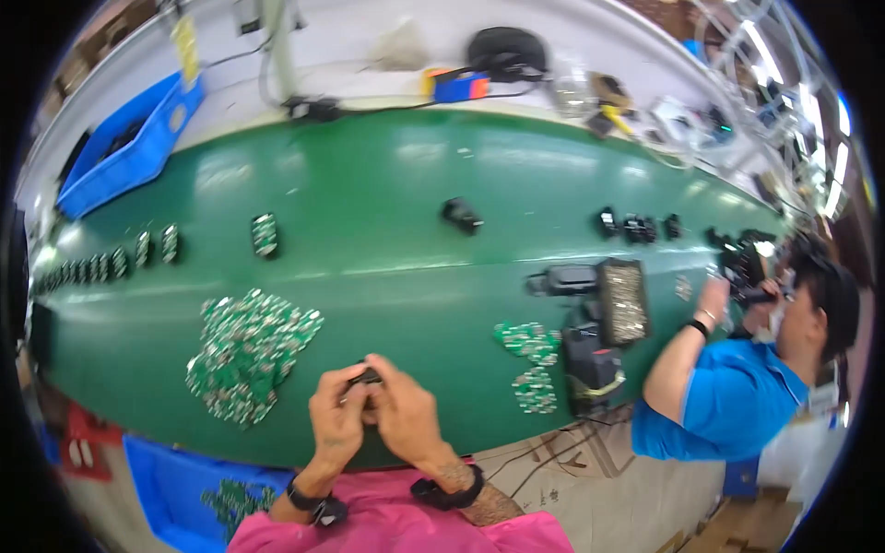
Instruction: Assembling circuit boards into plastic housings on an industrial assembly line.
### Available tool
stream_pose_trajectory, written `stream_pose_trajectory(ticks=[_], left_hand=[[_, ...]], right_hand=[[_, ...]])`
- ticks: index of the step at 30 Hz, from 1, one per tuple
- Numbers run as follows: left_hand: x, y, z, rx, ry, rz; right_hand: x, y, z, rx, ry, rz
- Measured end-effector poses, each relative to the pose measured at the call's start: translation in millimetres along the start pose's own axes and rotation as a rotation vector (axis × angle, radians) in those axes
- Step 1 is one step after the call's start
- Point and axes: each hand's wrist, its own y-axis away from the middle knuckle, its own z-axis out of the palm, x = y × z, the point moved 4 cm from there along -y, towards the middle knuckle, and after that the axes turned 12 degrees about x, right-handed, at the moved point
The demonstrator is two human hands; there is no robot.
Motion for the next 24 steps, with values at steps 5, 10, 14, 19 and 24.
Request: stream_pose_trajectory(ticks=[5, 10, 14, 19, 24], left_hand=[[11, -7, -2, 0.006, 0.055, -0.063], [3, -16, -6, -0.066, 0.087, -0.196], [-2, -17, -16, -0.014, 0.245, -0.338], [-12, -8, -9, -0.102, -0.065, -0.099], [-8, -8, -11, -0.099, -0.122, -0.064]], right_hand=[[-9, -9, 4, -0.005, -0.041, -0.031], [-3, -27, 6, -0.149, 0.041, 0.091], [3, -78, 22, -0.137, 0.047, 0.125], [44, -177, 68, 0.098, 0.275, -0.193], [46, -217, 91, 0.001, 0.435, -0.055]])
